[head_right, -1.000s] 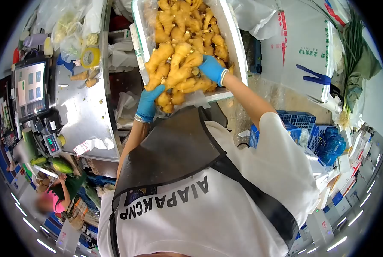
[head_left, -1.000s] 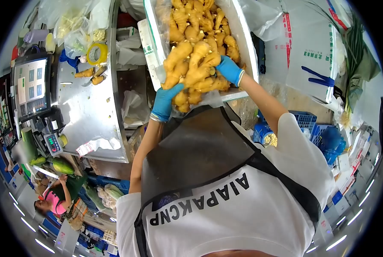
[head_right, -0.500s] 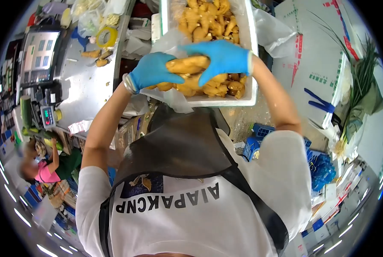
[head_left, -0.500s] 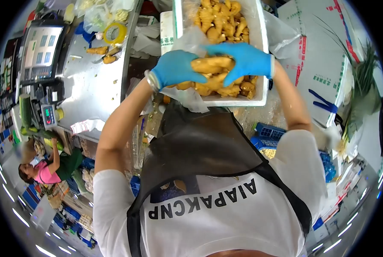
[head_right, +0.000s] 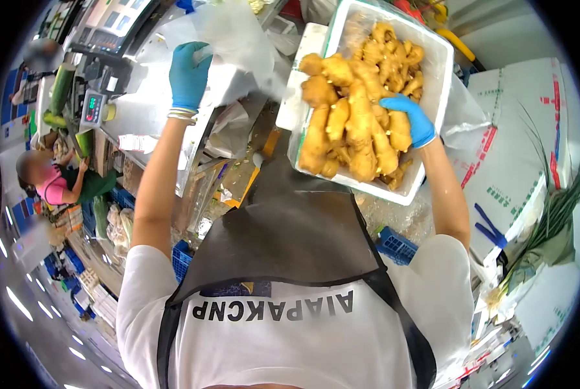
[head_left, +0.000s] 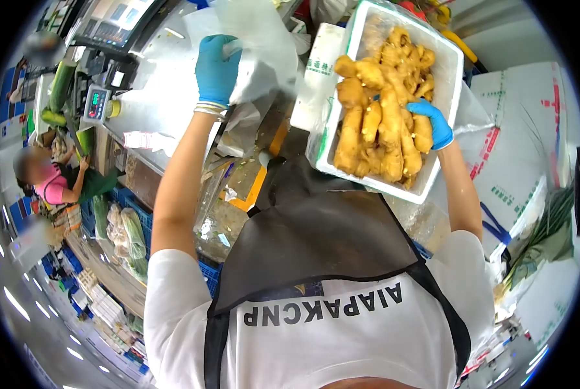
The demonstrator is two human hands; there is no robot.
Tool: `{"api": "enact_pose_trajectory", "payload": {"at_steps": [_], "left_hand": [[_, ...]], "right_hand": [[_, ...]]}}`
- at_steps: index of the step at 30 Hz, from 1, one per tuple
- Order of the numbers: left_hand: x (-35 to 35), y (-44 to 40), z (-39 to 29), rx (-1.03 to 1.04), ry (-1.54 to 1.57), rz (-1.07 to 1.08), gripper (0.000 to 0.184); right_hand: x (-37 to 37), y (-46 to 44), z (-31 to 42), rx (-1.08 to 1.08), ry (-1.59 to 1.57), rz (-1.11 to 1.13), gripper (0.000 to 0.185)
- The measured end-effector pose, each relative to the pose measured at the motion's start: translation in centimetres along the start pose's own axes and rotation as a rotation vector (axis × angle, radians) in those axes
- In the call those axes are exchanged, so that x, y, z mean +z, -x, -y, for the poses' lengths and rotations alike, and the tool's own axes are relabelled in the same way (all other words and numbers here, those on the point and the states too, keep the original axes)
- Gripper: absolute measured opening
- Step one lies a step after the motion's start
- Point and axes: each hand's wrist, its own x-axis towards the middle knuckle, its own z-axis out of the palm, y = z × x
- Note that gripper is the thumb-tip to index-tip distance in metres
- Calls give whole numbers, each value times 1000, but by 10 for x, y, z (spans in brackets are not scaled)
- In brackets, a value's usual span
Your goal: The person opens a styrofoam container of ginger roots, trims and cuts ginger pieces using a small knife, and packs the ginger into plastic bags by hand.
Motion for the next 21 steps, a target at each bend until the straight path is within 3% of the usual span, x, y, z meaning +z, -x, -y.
{"api": "enact_pose_trajectory", "payload": {"at_steps": [2,5,9,11,13,15,17,21], "left_hand": [[8,11,4,-67,-70,-161,22],[4,28,7,-131,-110,-155,21],[-48,66,7,-156,-29,-108,23],[-96,98,-7,-751,437,28,23],[-122,148,-6,-732,377,83,26],[-137,182,-39,-989,503,36,29],[-138,201,-36,-1021,429,-19,33],[-137,235,14,-809,117,-12,40]], "right_hand": [[35,-16,-4,117,-107,154,39],[78,-60,-34,407,-139,301,39],[123,-96,-89,579,-184,353,45],[132,-109,-99,535,-176,291,44],[128,-130,-117,525,-150,245,40],[135,-146,-130,377,-97,132,32],[162,-158,-139,229,21,41,29],[204,-183,-151,287,343,185,37]]}}
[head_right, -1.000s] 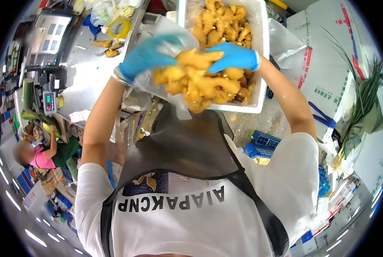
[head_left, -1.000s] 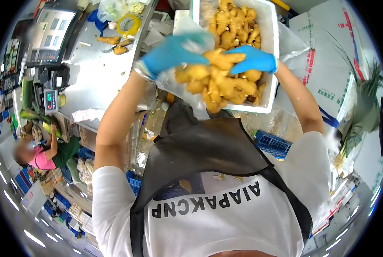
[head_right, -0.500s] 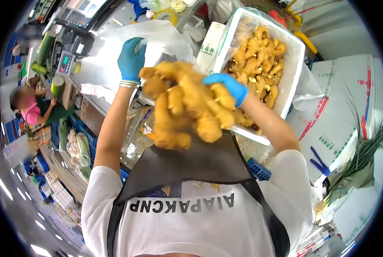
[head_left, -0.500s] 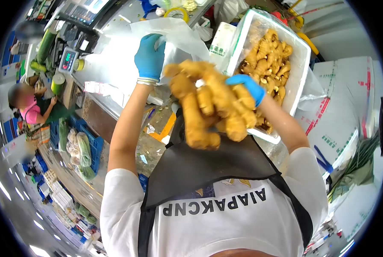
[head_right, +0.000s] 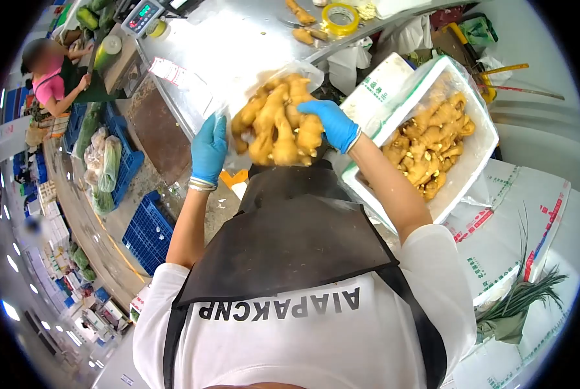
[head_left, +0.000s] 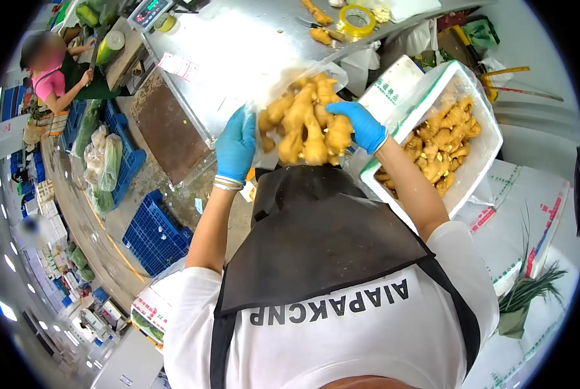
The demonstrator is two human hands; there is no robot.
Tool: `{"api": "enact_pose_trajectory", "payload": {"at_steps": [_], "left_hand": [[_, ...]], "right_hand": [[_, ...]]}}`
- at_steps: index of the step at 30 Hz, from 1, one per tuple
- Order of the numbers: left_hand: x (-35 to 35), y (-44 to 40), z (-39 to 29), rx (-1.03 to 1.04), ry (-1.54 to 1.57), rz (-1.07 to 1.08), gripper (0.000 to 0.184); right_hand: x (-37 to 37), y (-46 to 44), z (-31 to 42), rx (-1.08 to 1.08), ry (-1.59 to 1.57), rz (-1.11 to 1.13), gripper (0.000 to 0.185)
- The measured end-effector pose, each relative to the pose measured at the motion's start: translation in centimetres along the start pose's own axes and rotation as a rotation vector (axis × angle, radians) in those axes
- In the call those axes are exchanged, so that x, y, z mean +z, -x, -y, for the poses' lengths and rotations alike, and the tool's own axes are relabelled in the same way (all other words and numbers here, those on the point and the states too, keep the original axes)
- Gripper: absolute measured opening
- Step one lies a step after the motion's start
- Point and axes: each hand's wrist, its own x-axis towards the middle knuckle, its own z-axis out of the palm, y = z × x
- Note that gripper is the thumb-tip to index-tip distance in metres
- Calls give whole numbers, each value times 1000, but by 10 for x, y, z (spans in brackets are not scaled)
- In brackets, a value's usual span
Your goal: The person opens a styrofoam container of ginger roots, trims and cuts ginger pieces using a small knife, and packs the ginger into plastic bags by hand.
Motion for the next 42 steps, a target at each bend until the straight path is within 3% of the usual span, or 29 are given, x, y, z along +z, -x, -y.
{"api": "enact_pose_trajectory", "payload": {"at_steps": [4,6,7,10,11,12,14,16,17,19,21,22,24,25,28,29,31,33,34,36,39,40,41,42], "left_hand": [[-59,-1,24,198,-261,172,41],[-87,6,40,329,-335,224,42],[-104,10,41,207,-277,252,38],[-136,10,129,150,-223,-278,51],[-151,4,153,149,-214,-425,63],[-165,2,171,66,-244,-586,51],[-169,-4,258,-105,-265,-951,21],[-179,10,316,-344,-45,-797,7],[-194,10,321,-457,73,-715,9],[-198,31,309,-314,128,-665,19],[-201,42,290,-168,110,-570,20],[-199,46,298,-148,164,-567,21],[-191,39,352,-372,293,-643,21],[-184,41,379,-488,361,-671,21],[-166,54,440,-475,476,-310,12],[-170,49,433,-507,489,-288,15],[-178,31,445,-522,559,-406,19],[-184,11,462,-569,662,-494,24],[-188,3,474,-584,590,-496,25],[-192,-4,497,-619,449,-490,25],[-186,4,511,-580,353,-441,28],[-183,6,514,-570,329,-417,28],[-173,12,523,-588,308,-392,29],[-168,18,526,-598,256,-359,29]], "right_hand": [[68,-36,0,-57,177,112,40],[111,-69,-17,-135,35,110,37],[132,-85,-27,-81,-37,66,35],[202,-141,-70,41,-272,15,32],[228,-163,-86,-45,-265,27,31],[251,-184,-104,-126,-262,41,30],[294,-214,-122,-7,-275,54,31],[329,-250,-144,108,-309,40,33],[345,-267,-156,189,-305,15,31],[343,-314,-201,-227,584,45,30],[380,-342,-227,-197,147,-240,28],[380,-353,-239,-171,157,-242,29],[377,-391,-254,-146,172,-232,30],[379,-401,-258,48,60,-243,24],[384,-422,-288,241,-108,-89,21],[384,-435,-301,162,289,19,17],[365,-486,-346,248,60,1,18],[368,-521,-374,266,-373,-81,21],[362,-526,-388,56,8,52,23],[357,-549,-400,250,-410,-72,22],[361,-501,-348,-96,1491,331,27],[360,-489,-342,-96,1482,331,28],[355,-477,-339,9,1233,310,29],[352,-463,-336,217,725,218,30]]}}
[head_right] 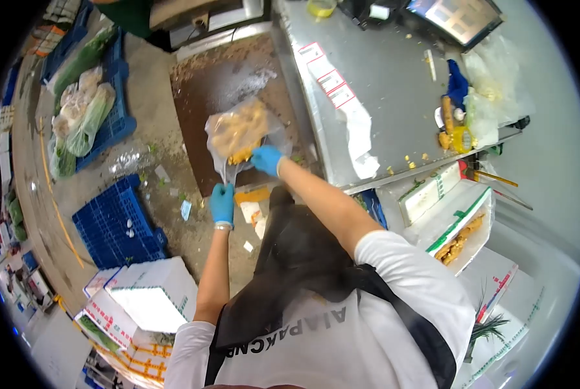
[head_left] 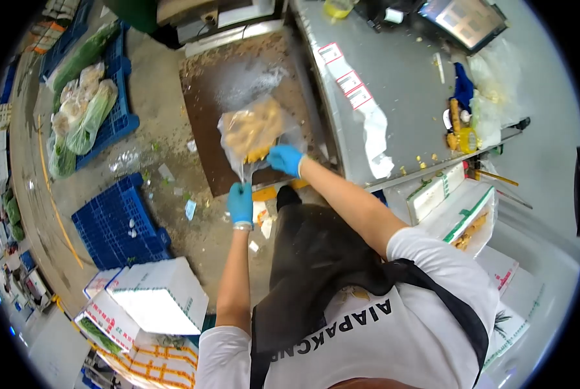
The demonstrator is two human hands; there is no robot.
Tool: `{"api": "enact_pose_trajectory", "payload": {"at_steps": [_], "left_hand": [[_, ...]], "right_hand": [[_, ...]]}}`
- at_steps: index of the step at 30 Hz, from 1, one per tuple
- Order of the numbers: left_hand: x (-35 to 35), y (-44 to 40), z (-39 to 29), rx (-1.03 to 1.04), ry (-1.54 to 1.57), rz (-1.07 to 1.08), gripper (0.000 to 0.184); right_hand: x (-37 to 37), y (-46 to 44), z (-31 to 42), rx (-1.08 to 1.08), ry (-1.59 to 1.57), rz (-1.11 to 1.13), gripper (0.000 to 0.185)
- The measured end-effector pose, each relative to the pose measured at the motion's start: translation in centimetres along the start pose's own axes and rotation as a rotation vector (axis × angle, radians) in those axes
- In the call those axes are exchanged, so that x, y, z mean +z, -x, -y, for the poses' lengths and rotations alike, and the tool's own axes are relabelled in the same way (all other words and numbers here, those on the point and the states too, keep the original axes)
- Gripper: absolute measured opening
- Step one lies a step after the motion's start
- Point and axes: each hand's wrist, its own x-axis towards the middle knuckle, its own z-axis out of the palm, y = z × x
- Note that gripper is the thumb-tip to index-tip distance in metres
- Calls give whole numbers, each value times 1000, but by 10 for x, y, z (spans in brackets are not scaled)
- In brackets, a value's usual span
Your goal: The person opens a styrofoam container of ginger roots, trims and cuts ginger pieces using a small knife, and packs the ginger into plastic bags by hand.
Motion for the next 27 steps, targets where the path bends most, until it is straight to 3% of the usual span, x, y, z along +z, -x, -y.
{"api": "enact_pose_trajectory", "payload": {"at_steps": [1,3,7,10,13,23,27], "left_hand": [[2,3,6,4,-57,14,29],[13,6,32,-15,2,35,30],[-5,23,-4,-91,-46,10,29],[-6,28,-27,-43,-266,-172,34],[-3,33,-64,128,-271,-318,41],[98,49,-204,609,-225,-100,42],[160,93,-209,817,-284,4,43]], "right_hand": [[-2,23,3,103,-286,27,32],[-9,79,12,204,-464,90,34],[-32,186,29,274,-268,49,43],[-56,239,26,236,-283,-81,42],[-86,280,12,151,-358,-186,41],[-163,437,-58,-120,-423,-523,35],[-195,488,-128,-193,-451,-657,35]]}}
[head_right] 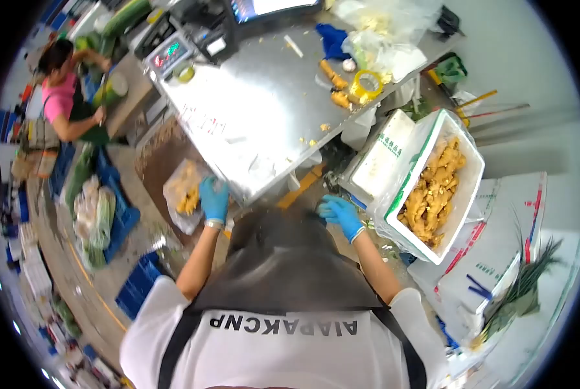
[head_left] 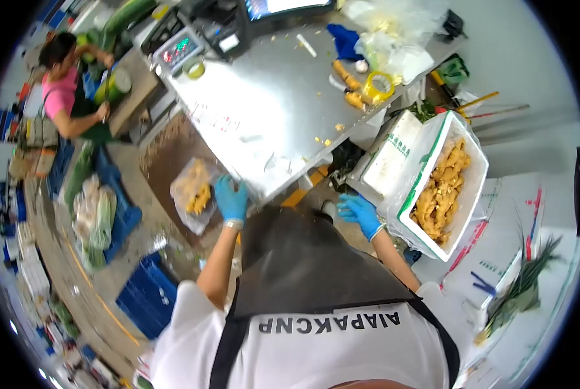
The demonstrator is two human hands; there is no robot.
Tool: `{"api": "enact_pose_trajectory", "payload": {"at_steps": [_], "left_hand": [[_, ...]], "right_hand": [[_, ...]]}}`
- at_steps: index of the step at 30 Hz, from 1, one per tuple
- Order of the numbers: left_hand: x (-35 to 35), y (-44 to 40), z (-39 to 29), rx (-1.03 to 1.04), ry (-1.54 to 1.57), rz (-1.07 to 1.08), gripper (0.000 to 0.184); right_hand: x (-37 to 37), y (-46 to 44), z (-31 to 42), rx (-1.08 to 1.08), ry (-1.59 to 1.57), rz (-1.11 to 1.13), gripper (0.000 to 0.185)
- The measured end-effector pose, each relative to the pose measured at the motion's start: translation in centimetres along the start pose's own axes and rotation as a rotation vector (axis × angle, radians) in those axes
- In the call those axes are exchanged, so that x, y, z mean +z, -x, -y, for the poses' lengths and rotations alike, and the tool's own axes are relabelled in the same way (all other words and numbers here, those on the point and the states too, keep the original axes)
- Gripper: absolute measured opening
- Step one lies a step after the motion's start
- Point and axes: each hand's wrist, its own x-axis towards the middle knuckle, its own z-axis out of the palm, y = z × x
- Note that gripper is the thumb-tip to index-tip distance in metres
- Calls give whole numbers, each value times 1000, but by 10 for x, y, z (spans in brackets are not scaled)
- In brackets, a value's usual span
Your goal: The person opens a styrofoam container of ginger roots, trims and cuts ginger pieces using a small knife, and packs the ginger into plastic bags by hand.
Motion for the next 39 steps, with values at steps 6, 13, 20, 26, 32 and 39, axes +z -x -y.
{"api": "enact_pose_trajectory", "payload": {"at_steps": [6,13,20,26,32,39], "left_hand": [[17,58,-17,-333,24,139,38],[-10,110,104,-615,105,201,22],[-2,50,256,-622,120,84,30],[-50,-32,280,-463,393,-120,39],[-1,15,326,-268,-112,281,27],[5,54,334,-573,-337,434,21]], "right_hand": [[-44,7,-29,87,19,31,38],[97,-30,35,243,365,579,35],[325,-138,-20,458,134,803,37],[464,-266,-137,554,-86,276,28],[517,-296,-195,437,129,-148,48],[531,-307,-220,391,-41,-213,41]]}}
